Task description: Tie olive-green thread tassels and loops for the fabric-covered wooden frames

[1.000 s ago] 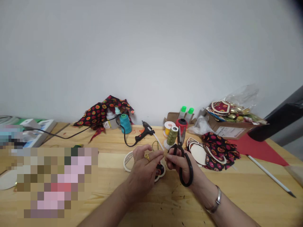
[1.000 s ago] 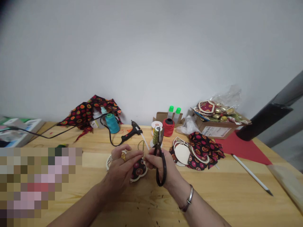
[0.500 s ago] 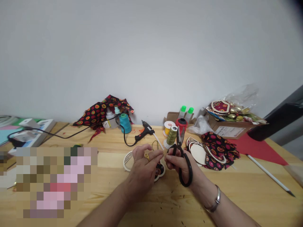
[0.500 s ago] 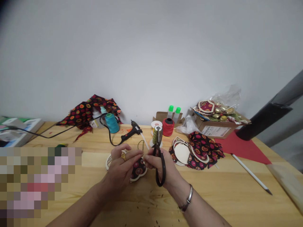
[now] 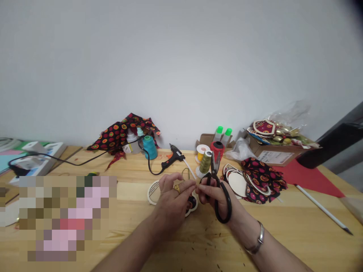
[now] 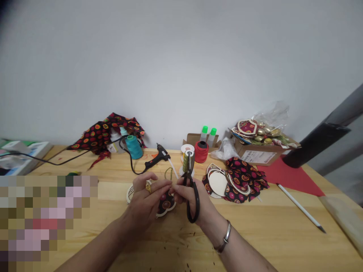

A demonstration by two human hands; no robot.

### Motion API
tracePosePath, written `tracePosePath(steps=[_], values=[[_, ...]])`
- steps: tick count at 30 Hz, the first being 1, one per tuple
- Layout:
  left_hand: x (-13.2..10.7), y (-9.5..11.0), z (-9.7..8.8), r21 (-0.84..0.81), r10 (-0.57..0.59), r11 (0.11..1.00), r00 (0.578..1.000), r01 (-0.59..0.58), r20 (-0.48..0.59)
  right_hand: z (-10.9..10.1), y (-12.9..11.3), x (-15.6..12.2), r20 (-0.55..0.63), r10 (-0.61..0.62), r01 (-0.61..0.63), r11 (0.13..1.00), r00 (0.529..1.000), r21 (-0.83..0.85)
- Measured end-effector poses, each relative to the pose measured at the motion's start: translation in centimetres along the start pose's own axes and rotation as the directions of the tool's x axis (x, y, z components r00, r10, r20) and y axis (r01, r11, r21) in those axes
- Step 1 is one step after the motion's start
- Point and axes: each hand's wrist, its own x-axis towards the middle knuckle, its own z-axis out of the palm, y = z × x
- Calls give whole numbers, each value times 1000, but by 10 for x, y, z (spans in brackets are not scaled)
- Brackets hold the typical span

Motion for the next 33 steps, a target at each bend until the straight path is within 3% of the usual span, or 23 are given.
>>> tracePosePath(steps=[13,15,17,18,20,21,23,29,33], values=[[-2,-1,1,6,-2,1000,999,2,32,1,1,0,-63,-54,52,998,997,-42],[-1,1,0,-14,-49,999,999,49,13,0,1,0,-91,-87,81,994,992,-66],[1,3,-2,-89,-184,980,982,180,-44,-2,0,0,-123,-120,107,989,985,-102],[2,5,-4,-188,-305,938,952,292,-40,-2,1,0,-137,-134,118,985,981,-124],[5,9,-5,-432,-542,725,831,537,124,-4,2,0,-159,-159,131,976,974,-172],[7,12,-5,-511,-602,579,756,635,257,-4,3,0,-166,-170,136,971,971,-198],[10,17,-4,-559,-606,350,637,752,477,-4,6,1,-172,-196,149,955,965,-255],[12,19,6,-612,-598,16,498,791,628,3,9,-7,-116,-291,222,886,950,-406],[7,12,8,-639,-596,-168,439,750,672,7,12,-12,-22,-305,254,828,952,-500]])
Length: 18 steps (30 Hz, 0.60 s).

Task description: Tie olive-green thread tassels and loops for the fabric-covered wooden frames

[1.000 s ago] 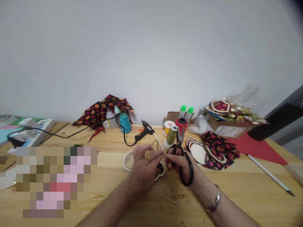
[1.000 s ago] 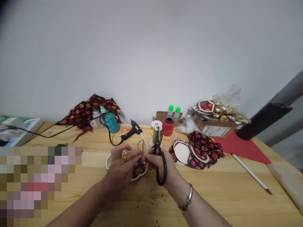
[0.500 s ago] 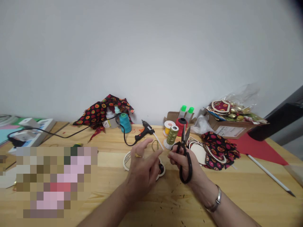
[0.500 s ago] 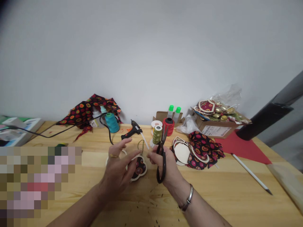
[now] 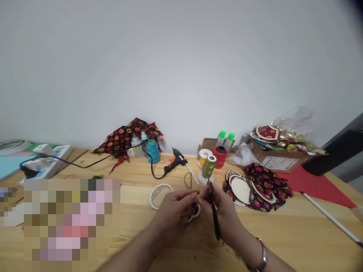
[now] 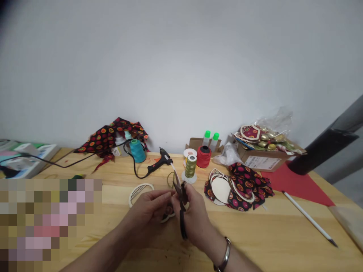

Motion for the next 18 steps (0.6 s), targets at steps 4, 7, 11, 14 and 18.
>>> tracePosePath(steps=[4,7,11,14,18], values=[[0,1,-3,-118,-36,992,999,35,-8,2,3,-1,35,-25,27,998,999,-59],[1,4,-2,-184,-58,981,998,56,-7,4,6,0,45,-31,34,998,999,-60],[2,9,-2,-254,-67,965,998,64,-5,6,7,-1,69,-27,34,995,997,-95],[2,12,-3,-287,-44,957,999,40,-8,8,4,-3,98,-3,12,996,995,-92],[1,13,-5,-308,-1,951,1000,-6,-24,10,1,-4,142,34,-23,996,989,-81]])
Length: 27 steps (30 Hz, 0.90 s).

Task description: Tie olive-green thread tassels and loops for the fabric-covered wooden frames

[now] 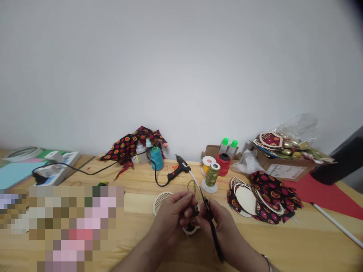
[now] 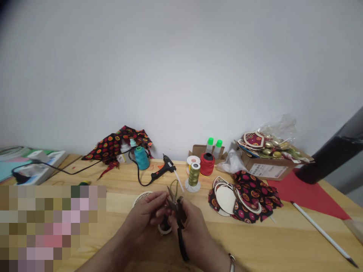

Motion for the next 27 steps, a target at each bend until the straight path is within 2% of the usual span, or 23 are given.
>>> tracePosePath(steps=[11,17,21,27], values=[[1,7,-5,13,159,987,986,-159,-57,0,6,-1,101,-1,11,996,995,-93],[0,13,-7,25,206,979,974,-205,-92,0,3,-3,199,-7,19,998,980,-59],[0,16,-7,36,228,974,966,-226,-120,0,5,-4,215,2,20,995,977,-100],[1,19,-9,80,250,967,959,-241,-133,-4,3,-6,248,-54,96,982,967,-163]])
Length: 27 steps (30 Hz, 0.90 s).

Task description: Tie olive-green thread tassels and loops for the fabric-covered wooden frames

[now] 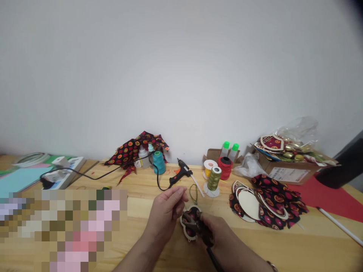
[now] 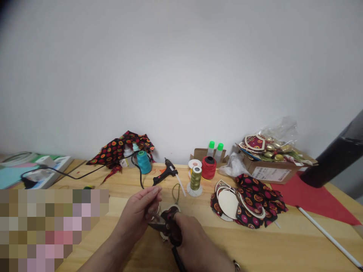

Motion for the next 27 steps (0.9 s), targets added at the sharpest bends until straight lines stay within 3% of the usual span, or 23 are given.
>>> tracePosePath(steps=[4,8,10,13,16,19,22,27], values=[[1,1,1,36,21,999,999,-20,-27,-2,-4,-4,122,35,-20,992,992,-122],[2,-1,2,118,51,992,997,-44,-56,-2,-6,-6,171,73,-45,986,982,-162],[2,-3,1,185,88,980,993,-73,-78,-4,-8,-5,186,91,-70,990,978,-119],[0,-5,-1,325,184,935,978,-144,-94,-13,-12,-2,128,36,-49,993,991,104],[-2,-6,-2,479,307,844,950,-241,-63,-27,-13,-2,50,-20,3,951,999,308],[-3,-9,-3,600,420,726,908,-336,0,-36,-7,-5,119,-57,8,926,991,377],[-4,-13,-5,683,506,600,859,-416,78,-33,3,-8,264,-6,-125,868,965,480],[-4,-14,-7,761,605,406,773,-506,192,-14,13,-6,420,55,-345,668,906,659]])
